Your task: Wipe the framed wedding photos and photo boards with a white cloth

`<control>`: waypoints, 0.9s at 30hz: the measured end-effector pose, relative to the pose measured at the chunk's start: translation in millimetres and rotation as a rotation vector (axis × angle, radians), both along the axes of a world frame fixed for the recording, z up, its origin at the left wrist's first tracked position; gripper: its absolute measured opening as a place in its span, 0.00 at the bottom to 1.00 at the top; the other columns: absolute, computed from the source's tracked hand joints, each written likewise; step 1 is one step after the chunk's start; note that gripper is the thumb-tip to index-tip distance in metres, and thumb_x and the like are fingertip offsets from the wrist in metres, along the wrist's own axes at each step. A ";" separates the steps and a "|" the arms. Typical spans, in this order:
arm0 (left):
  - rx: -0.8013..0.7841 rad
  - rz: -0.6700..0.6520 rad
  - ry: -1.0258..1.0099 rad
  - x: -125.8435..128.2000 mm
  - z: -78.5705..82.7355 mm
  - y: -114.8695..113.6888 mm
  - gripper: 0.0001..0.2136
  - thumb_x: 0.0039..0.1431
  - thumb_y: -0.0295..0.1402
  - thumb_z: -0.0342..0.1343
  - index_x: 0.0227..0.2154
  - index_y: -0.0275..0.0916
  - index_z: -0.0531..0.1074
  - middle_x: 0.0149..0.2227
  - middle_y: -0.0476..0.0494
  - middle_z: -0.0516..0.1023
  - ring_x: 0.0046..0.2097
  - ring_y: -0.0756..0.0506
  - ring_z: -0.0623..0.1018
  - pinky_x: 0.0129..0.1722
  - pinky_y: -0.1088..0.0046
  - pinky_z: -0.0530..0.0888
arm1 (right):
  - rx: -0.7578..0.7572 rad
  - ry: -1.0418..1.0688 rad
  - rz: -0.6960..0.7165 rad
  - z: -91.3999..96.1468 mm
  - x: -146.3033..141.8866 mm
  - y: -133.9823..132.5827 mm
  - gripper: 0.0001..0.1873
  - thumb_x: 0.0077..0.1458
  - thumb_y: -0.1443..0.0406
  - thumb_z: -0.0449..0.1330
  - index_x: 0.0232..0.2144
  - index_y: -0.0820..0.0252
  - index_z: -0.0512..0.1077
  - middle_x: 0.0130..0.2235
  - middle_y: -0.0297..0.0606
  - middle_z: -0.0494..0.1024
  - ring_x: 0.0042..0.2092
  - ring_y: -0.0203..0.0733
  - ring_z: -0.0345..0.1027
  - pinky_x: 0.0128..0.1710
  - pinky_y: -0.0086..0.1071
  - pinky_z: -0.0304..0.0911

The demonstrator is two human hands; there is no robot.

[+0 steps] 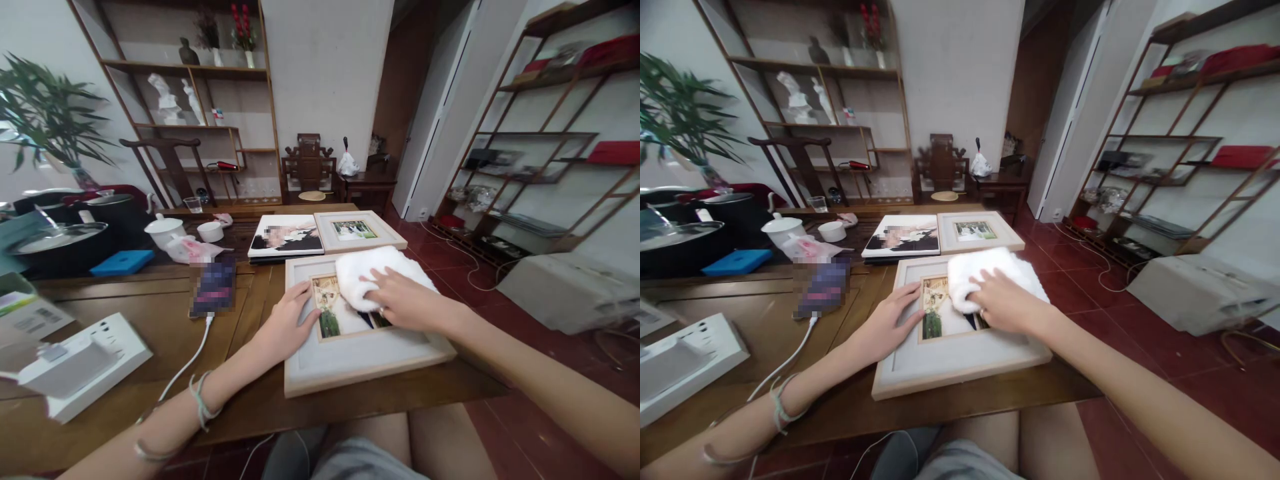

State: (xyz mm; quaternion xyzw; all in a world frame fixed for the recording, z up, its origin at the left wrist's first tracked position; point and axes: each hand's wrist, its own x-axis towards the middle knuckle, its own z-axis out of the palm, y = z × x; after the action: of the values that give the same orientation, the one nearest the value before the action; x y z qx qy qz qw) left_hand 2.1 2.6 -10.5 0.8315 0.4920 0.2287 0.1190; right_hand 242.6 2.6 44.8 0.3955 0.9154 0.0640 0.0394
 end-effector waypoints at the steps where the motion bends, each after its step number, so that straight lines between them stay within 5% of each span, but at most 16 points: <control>1: 0.001 0.001 -0.005 0.1 -0.6 0.1 0.20 0.59 0.37 0.45 0.50 0.31 0.66 0.58 0.33 0.62 0.60 0.40 0.62 0.59 0.59 0.60 | -0.048 0.003 -0.004 5.2 -0.6 -17.4 0.18 0.45 0.75 0.50 0.39 0.64 0.72 0.49 0.52 0.71 0.53 0.57 0.60 0.50 0.48 0.55; 4: 0.014 -0.004 -0.015 -0.1 -2.6 0.8 0.18 0.60 0.35 0.44 0.48 0.30 0.67 0.58 0.33 0.63 0.59 0.41 0.62 0.59 0.59 0.60 | -0.169 0.031 -0.003 15.1 -5.3 -67.1 0.16 0.46 0.74 0.50 0.37 0.62 0.71 0.47 0.51 0.72 0.50 0.55 0.64 0.48 0.46 0.59; 8: 0.032 -0.015 -0.010 -1.0 -4.7 2.3 0.18 0.59 0.35 0.44 0.49 0.31 0.66 0.58 0.33 0.63 0.59 0.40 0.62 0.58 0.58 0.61 | -0.197 0.096 0.004 9.7 -19.8 -95.0 0.17 0.47 0.72 0.52 0.41 0.60 0.69 0.56 0.53 0.63 0.59 0.58 0.52 0.54 0.52 0.50; 12: 0.031 -0.031 -0.002 -2.3 -4.9 3.5 0.18 0.59 0.35 0.45 0.49 0.31 0.65 0.58 0.33 0.62 0.59 0.39 0.62 0.57 0.57 0.62 | -0.151 0.119 -0.066 -7.6 -26.8 -64.9 0.21 0.46 0.73 0.53 0.46 0.61 0.68 0.59 0.54 0.57 0.61 0.59 0.44 0.56 0.54 0.46; 16: 0.021 -0.041 0.009 -2.8 -1.9 3.0 0.18 0.58 0.35 0.46 0.49 0.30 0.66 0.57 0.31 0.63 0.59 0.39 0.63 0.56 0.56 0.63 | 0.057 0.110 -0.084 -24.2 -18.4 -10.0 0.24 0.48 0.72 0.54 0.49 0.61 0.67 0.62 0.51 0.50 0.63 0.56 0.38 0.58 0.52 0.40; 21: 0.004 -0.030 0.023 -2.1 0.7 2.2 0.19 0.58 0.35 0.47 0.49 0.29 0.66 0.57 0.31 0.63 0.59 0.39 0.63 0.57 0.58 0.62 | 0.200 0.047 -0.066 -28.4 -18.3 45.8 0.28 0.46 0.72 0.55 0.52 0.64 0.64 0.64 0.51 0.45 0.63 0.60 0.31 0.58 0.55 0.35; 27: 0.035 -0.036 -0.016 -2.4 -1.1 3.4 0.18 0.57 0.35 0.48 0.47 0.30 0.67 0.56 0.32 0.65 0.59 0.40 0.64 0.59 0.61 0.60 | 0.024 0.060 0.036 -18.3 -25.0 44.0 0.29 0.47 0.74 0.50 0.54 0.62 0.63 0.62 0.48 0.51 0.63 0.58 0.36 0.55 0.58 0.40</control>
State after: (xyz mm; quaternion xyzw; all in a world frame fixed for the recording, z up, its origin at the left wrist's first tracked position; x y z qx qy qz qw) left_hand -0.3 6.0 -11.6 0.8402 0.4720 0.2420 0.1126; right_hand 217.6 46.6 26.4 0.3811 0.9223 0.0637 0.0062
